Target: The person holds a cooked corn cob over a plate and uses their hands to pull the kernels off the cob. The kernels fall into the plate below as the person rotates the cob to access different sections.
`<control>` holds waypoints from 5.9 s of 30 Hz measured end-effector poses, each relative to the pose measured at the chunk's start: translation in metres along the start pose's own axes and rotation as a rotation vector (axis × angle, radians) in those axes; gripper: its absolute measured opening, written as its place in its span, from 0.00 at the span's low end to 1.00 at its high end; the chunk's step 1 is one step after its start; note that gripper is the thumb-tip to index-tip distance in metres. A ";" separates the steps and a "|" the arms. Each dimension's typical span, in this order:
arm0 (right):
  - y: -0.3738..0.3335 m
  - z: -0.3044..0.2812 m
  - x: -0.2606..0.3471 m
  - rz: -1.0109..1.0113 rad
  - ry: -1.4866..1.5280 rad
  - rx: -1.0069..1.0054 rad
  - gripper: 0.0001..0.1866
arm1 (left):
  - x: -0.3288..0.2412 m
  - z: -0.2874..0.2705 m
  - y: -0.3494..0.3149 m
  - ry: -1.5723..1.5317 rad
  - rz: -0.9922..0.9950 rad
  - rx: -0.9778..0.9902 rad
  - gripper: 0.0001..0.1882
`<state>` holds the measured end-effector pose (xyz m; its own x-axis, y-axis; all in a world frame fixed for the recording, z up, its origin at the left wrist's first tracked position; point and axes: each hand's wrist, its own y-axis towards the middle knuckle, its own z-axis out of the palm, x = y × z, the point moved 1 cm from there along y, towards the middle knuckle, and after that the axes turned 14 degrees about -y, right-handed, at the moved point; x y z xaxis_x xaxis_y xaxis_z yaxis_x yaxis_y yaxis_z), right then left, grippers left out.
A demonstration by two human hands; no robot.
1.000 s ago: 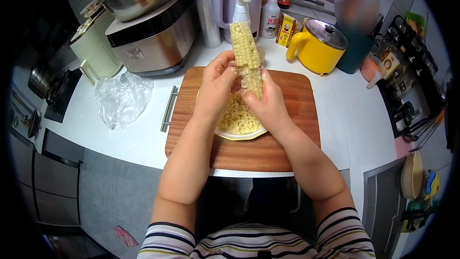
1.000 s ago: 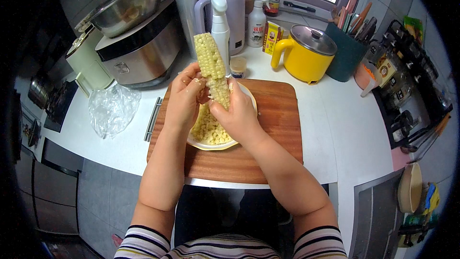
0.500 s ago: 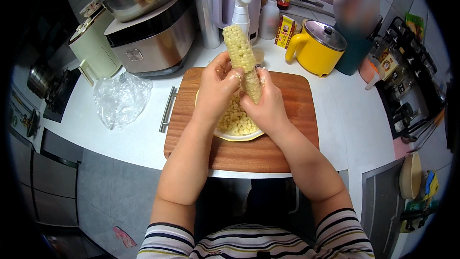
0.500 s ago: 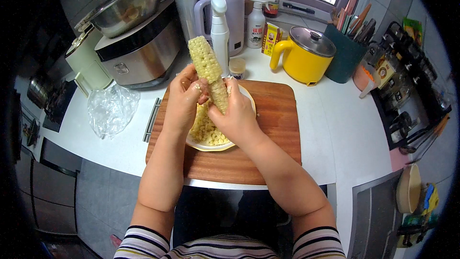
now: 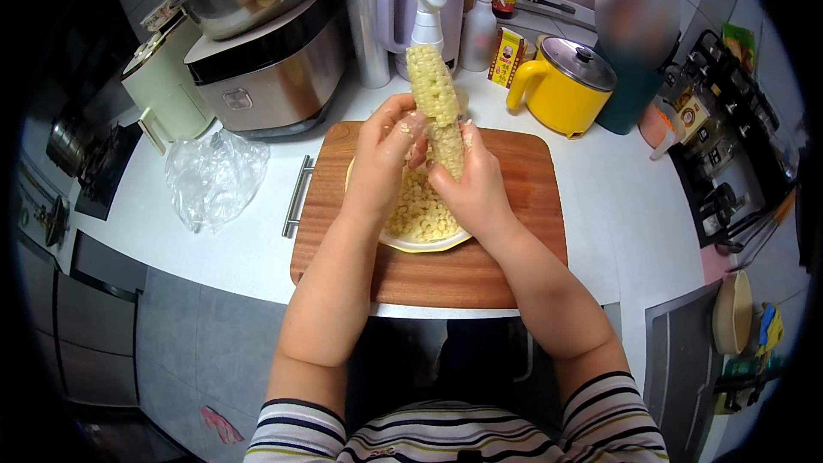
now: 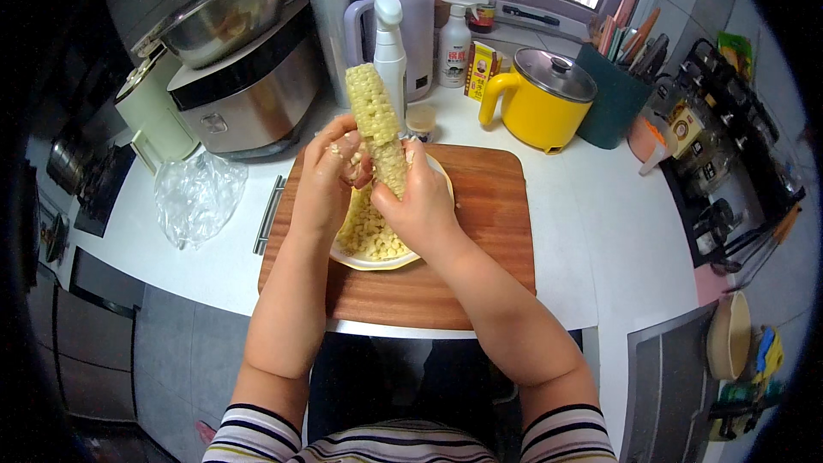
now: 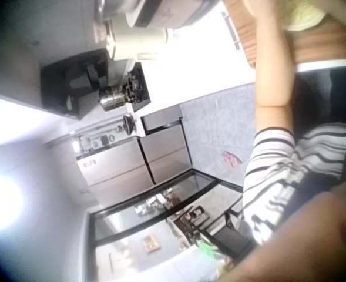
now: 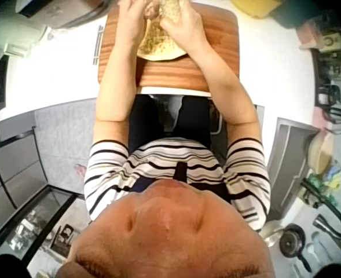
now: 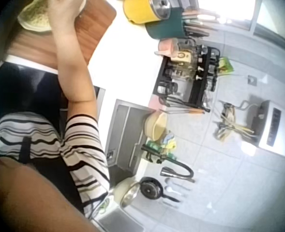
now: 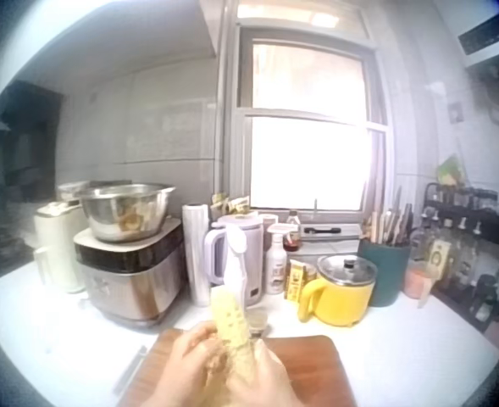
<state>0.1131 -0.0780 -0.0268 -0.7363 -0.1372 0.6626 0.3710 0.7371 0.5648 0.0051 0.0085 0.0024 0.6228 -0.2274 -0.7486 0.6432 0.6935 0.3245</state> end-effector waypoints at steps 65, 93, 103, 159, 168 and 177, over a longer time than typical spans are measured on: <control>-0.003 -0.001 0.007 0.007 -0.024 0.017 0.21 | -0.002 -0.006 0.001 0.084 0.026 0.011 0.18; -0.004 -0.004 0.011 -0.002 0.040 0.041 0.19 | 0.000 0.004 -0.001 0.097 0.045 -0.037 0.22; -0.004 -0.002 0.007 -0.041 -0.066 -0.033 0.19 | -0.004 -0.003 0.000 0.064 -0.031 0.009 0.18; -0.006 0.000 0.011 -0.021 -0.142 -0.049 0.20 | 0.003 0.000 -0.001 0.095 0.011 -0.046 0.20; -0.005 -0.001 0.008 -0.023 -0.247 -0.065 0.20 | 0.000 -0.002 -0.001 0.114 -0.038 0.022 0.20; -0.006 0.003 0.010 -0.056 -0.248 -0.065 0.20 | 0.003 -0.006 0.000 -0.005 -0.003 0.020 0.20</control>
<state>0.1016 -0.0823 -0.0251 -0.8699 -0.0043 0.4932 0.3553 0.6881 0.6327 0.0044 0.0119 -0.0036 0.6228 -0.2327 -0.7470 0.6539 0.6790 0.3337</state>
